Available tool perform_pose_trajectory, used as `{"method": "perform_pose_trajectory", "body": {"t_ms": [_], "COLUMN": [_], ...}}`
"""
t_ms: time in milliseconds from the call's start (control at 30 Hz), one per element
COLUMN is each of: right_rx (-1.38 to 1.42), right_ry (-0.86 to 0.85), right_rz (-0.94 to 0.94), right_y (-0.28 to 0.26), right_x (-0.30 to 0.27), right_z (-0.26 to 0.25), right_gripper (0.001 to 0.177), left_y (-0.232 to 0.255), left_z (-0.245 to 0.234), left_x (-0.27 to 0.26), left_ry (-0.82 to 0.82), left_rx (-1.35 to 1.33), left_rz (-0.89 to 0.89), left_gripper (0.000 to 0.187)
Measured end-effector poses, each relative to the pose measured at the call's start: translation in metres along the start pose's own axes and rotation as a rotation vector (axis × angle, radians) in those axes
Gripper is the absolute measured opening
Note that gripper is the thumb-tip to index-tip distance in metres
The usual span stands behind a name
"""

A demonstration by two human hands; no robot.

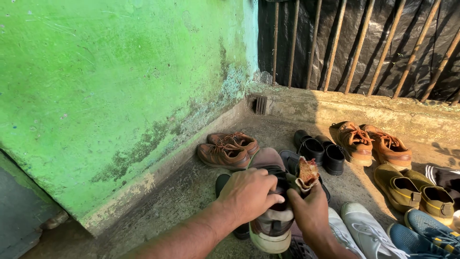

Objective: Cleaning shoes with a cloth, tying laces, and preparing socks.

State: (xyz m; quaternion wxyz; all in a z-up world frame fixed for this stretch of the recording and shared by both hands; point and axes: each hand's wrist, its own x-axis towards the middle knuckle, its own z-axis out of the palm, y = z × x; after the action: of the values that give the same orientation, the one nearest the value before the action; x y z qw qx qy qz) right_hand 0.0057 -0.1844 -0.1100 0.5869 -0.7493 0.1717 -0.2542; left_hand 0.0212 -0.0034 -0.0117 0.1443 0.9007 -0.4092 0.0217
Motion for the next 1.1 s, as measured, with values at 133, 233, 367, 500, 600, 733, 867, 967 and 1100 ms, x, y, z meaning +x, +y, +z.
{"method": "perform_pose_trajectory", "body": {"t_ms": [133, 233, 367, 500, 600, 733, 867, 967, 1100], "right_rx": [0.109, 0.134, 0.143, 0.170, 0.199, 0.333, -0.028, -0.200, -0.513], "right_ry": [-0.070, -0.120, -0.265, -0.330, -0.441, -0.606, -0.072, -0.126, -0.346], "right_rz": [-0.117, -0.106, -0.070, -0.152, -0.077, 0.109, -0.012, -0.340, -0.752], "right_y": [-0.011, -0.006, -0.015, -0.026, -0.036, 0.001, -0.048, -0.029, -0.046], "right_x": [-0.012, -0.014, -0.017, -0.023, -0.030, 0.004, 0.019, 0.011, 0.015], "right_z": [0.001, 0.007, 0.005, 0.009, 0.003, -0.018, -0.036, -0.013, -0.017], "right_gripper": [0.044, 0.042, 0.041, 0.042, 0.034, 0.026, 0.028, 0.030, 0.035], "left_y": [0.003, -0.005, -0.023, -0.041, -0.054, -0.074, -0.076, -0.062, -0.047], "left_z": [0.002, 0.006, 0.010, 0.020, 0.020, 0.016, 0.029, 0.034, 0.037], "left_x": [0.011, 0.013, 0.019, 0.022, 0.018, -0.001, -0.022, -0.022, -0.019], "left_ry": [0.087, 0.064, 0.210, 0.265, 0.333, 0.358, 0.406, 0.422, 0.438], "left_rx": [0.307, 0.432, 0.205, 0.161, 0.168, 0.214, 0.274, 0.294, 0.276], "left_rz": [0.012, 0.008, -0.084, -0.174, -0.203, -0.090, 0.164, 0.360, 0.482], "left_gripper": [0.044, 0.037, 0.020, 0.023, 0.020, 0.027, 0.030, 0.030, 0.029]}}
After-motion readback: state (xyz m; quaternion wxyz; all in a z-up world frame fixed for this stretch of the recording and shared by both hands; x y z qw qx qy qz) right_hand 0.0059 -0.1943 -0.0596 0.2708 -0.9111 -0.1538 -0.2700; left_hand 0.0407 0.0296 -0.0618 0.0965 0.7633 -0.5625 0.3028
